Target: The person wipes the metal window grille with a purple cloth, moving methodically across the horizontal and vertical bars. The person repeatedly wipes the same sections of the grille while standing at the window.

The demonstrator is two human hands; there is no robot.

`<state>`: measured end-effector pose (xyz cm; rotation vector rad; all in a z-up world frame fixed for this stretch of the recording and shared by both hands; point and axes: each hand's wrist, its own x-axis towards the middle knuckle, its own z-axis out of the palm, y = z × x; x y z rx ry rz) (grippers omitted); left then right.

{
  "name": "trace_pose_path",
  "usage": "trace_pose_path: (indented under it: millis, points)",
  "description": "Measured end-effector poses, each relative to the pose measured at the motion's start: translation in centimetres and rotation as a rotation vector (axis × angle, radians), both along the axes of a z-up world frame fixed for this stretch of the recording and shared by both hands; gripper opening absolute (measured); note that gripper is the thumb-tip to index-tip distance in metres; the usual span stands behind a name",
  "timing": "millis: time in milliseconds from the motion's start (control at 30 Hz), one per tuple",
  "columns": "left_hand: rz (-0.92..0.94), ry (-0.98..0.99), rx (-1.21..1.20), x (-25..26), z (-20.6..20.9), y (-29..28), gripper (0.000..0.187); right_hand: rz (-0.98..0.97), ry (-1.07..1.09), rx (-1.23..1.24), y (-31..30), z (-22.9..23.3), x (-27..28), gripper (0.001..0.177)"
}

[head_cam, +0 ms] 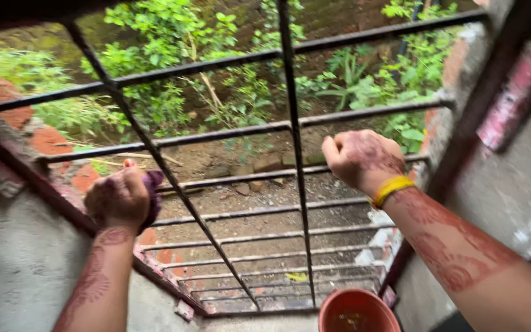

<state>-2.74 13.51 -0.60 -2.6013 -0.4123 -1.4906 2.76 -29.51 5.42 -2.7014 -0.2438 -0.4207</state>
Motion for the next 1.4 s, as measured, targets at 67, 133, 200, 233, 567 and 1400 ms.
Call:
trace_pose_path:
  millis: [67,133,200,233,567,1400]
  points:
    - [-0.227,-0.075,-0.074,0.8,-1.1,-3.8,0.047,-0.017,0.016,-0.004,-0.2,-0.2,-0.2,0.047]
    - [-0.327,-0.085,-0.083,0.2,-1.1,-5.0,0.048,-0.010,0.028,-0.004,-0.3,-0.3,-0.7,0.047]
    - [-0.320,-0.041,-0.027,0.0,-0.3,-4.7,0.051,0.004,0.025,-0.002,-0.5,0.0,-0.8,0.048]
    - [-0.342,-0.042,0.037,-0.1,0.1,-4.1,0.046,0.010,0.029,-0.005,-0.5,0.1,-0.8,0.048]
    - [-0.374,-0.023,0.128,-1.0,1.5,1.0,0.043,-0.016,0.007,-0.035,-0.2,-0.5,0.0,0.048]
    - [-0.156,0.029,-0.091,-0.5,0.2,-0.1,0.042,-0.013,-0.081,-0.051,0.1,-1.3,0.3,0.050]
